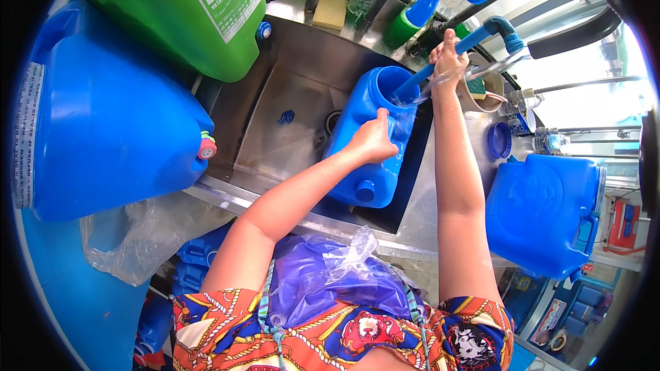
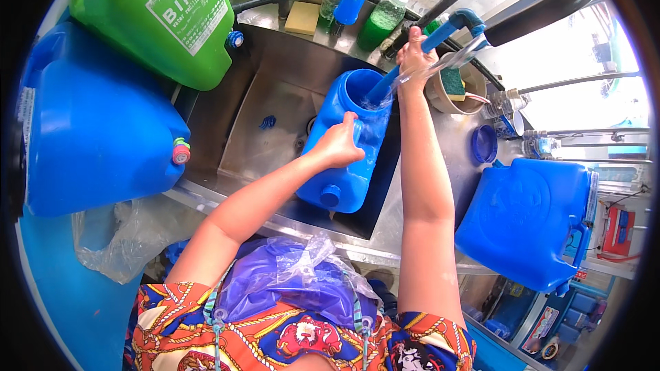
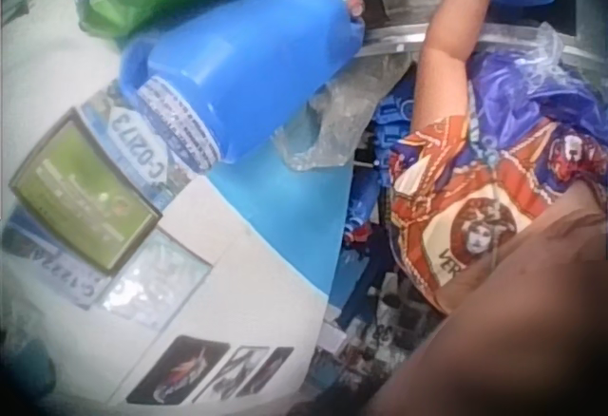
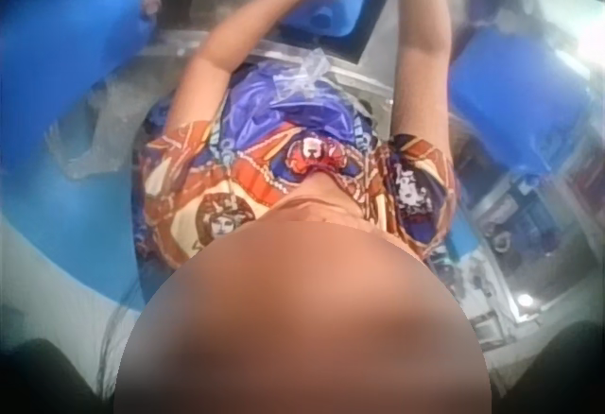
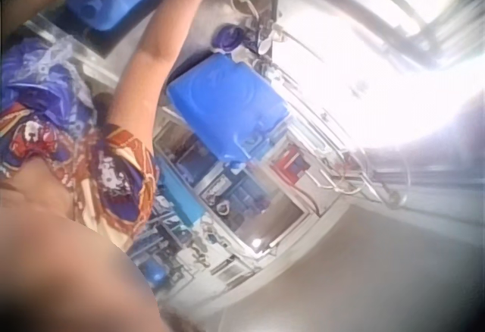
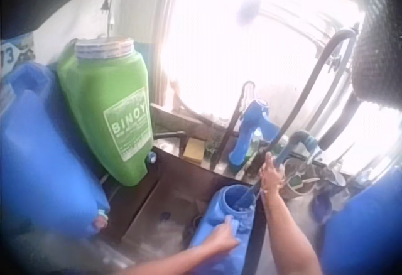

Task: The person scrubs the exterior of a blue plastic container with a green sponge under running water, then rinses it. They proceed to fill the container with water from a hose, shake it, and rinse the interior. Finally, they scrub the container's lid with a yellow sponge and rinse it under the tap.

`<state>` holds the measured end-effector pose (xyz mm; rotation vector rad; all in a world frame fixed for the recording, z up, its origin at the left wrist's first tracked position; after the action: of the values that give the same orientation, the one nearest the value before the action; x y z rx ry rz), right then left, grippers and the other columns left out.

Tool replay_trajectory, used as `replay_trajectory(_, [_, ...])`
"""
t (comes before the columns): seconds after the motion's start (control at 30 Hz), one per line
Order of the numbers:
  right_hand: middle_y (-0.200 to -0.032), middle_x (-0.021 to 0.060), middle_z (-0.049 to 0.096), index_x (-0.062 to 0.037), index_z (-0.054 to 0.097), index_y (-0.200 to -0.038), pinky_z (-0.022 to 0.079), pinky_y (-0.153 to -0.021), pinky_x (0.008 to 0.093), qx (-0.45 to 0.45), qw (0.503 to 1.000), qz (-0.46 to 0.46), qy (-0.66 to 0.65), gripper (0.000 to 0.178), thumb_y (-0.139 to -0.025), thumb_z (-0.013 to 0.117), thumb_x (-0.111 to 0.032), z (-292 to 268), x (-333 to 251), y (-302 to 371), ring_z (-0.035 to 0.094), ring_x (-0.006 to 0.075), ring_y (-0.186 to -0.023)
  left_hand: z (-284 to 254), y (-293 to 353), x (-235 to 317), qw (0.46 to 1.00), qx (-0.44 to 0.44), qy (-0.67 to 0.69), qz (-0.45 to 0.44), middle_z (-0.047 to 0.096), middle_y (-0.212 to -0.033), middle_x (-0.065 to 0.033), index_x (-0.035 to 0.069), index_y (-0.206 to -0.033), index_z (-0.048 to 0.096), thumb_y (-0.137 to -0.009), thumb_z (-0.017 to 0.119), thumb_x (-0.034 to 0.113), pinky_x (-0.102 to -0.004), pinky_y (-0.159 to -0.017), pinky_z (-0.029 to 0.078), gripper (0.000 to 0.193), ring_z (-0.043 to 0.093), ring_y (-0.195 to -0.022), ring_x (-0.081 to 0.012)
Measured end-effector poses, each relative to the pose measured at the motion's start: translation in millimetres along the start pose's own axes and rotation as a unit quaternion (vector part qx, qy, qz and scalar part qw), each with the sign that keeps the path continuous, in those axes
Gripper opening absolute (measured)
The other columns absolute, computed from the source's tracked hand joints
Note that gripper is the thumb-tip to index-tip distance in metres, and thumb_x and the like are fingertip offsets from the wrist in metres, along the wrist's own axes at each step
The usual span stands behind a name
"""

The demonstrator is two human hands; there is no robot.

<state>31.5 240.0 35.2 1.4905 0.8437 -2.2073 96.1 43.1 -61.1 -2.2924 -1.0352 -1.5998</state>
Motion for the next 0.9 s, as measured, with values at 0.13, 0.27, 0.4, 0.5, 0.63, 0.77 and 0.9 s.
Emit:
replay_trajectory(0.13, [-0.054, 0.0015, 0.046, -0.0096, 0.051, -0.065, 0.038, -0.047, 0.0277, -0.301, 0.934, 0.189, -0.038, 0.034, -0.092, 0.065, -0.025, 32, 23, 20, 0.046, 0.0136, -0.046, -6, -4, -7, 1.0, -0.008, -0.022, 0.011, 0.064, -0.094, -0.0305, -0.006, -0.134, 0.031, -0.065, 0.064, 0.014, -0.0456, -0.08, 0.05, 0.079, 0.064, -0.091, -0.043])
replay_trajectory(0.27, [-0.052, 0.0015, 0.042, -0.0128, 0.044, -0.061, 0.036, -0.047, 0.0286, -0.32, 0.915, 0.241, -0.034, 0.044, -0.097, 0.057, -0.035, 41, 50, 56, 0.044, 0.014, -0.047, -12, -2, -14, 0.997, -0.026, -0.034, 0.071, 0.064, -0.093, -0.0295, -0.003, -0.134, 0.032, -0.065, 0.069, 0.018, -0.0451, -0.081, 0.05, 0.081, 0.063, -0.093, -0.0438])
replay_trajectory(0.4, [-0.05, 0.0003, 0.04, -0.0157, 0.041, -0.058, 0.036, -0.043, 0.0283, -0.128, 0.975, 0.171, 0.053, 0.048, -0.094, 0.062, -0.04, 25, 25, 30, 0.045, 0.0138, -0.043, 2, 7, -17, 0.995, -0.008, 0.093, 0.02, 0.063, -0.093, -0.0236, 0.005, -0.137, 0.032, -0.071, 0.066, 0.007, -0.0406, -0.069, 0.055, 0.074, 0.07, -0.075, -0.031])
replay_trajectory(0.5, [-0.05, -0.0017, 0.039, -0.0162, 0.044, -0.065, 0.038, -0.043, 0.0284, 0.008, 0.995, 0.096, 0.039, 0.042, -0.09, 0.068, -0.04, -8, -47, -21, 0.043, 0.0129, -0.042, 28, 14, -5, 0.941, -0.032, 0.337, 0.0, 0.059, -0.094, -0.0143, 0.011, -0.138, 0.028, -0.08, 0.055, -0.006, -0.0352, -0.063, 0.058, 0.066, 0.07, -0.071, -0.0222])
replay_trajectory(0.63, [-0.07, 0.0029, 0.051, -0.0099, 0.051, -0.086, 0.049, -0.059, 0.0272, -0.081, 0.987, 0.136, 0.013, 0.022, -0.093, 0.064, -0.027, -32, -125, -47, 0.055, 0.0147, -0.063, 60, 13, 21, 0.914, -0.018, 0.406, 0.009, 0.056, -0.106, -0.0227, 0.012, -0.137, 0.026, -0.089, 0.05, -0.003, -0.0356, -0.062, 0.058, 0.056, 0.07, -0.07, -0.023])
replay_trajectory(0.77, [-0.079, 0.0076, 0.055, -0.0025, 0.054, -0.093, 0.053, -0.072, 0.0389, -0.165, 0.974, 0.038, 0.147, 0.016, -0.099, 0.052, -0.017, -46, -167, -26, 0.059, 0.0218, -0.074, 74, 7, 29, 0.921, -0.02, 0.388, -0.002, 0.058, -0.102, -0.0233, 0.01, -0.137, 0.028, -0.087, 0.049, -0.003, -0.0368, -0.059, 0.056, 0.056, 0.069, -0.066, -0.0233])
replay_trajectory(0.9, [-0.063, 0.0036, 0.046, -0.0059, 0.052, -0.088, 0.041, -0.05, 0.0263, -0.144, 0.986, -0.044, -0.074, 0.022, -0.098, 0.057, -0.025, -31, -110, 27, 0.048, 0.0129, -0.054, 74, 7, 28, 0.923, -0.031, 0.383, 0.005, 0.058, -0.1, -0.0223, 0.01, -0.137, 0.028, -0.086, 0.048, -0.004, -0.0367, -0.058, 0.056, 0.057, 0.068, -0.064, -0.0228])
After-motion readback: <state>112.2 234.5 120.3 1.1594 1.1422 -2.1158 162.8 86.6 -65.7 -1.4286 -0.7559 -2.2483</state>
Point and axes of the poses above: each hand's wrist, its own y-axis away from the middle knuckle, its own z-axis out of the palm, x = y × z, the point moved 6 cm from there along -y, towards the middle knuckle
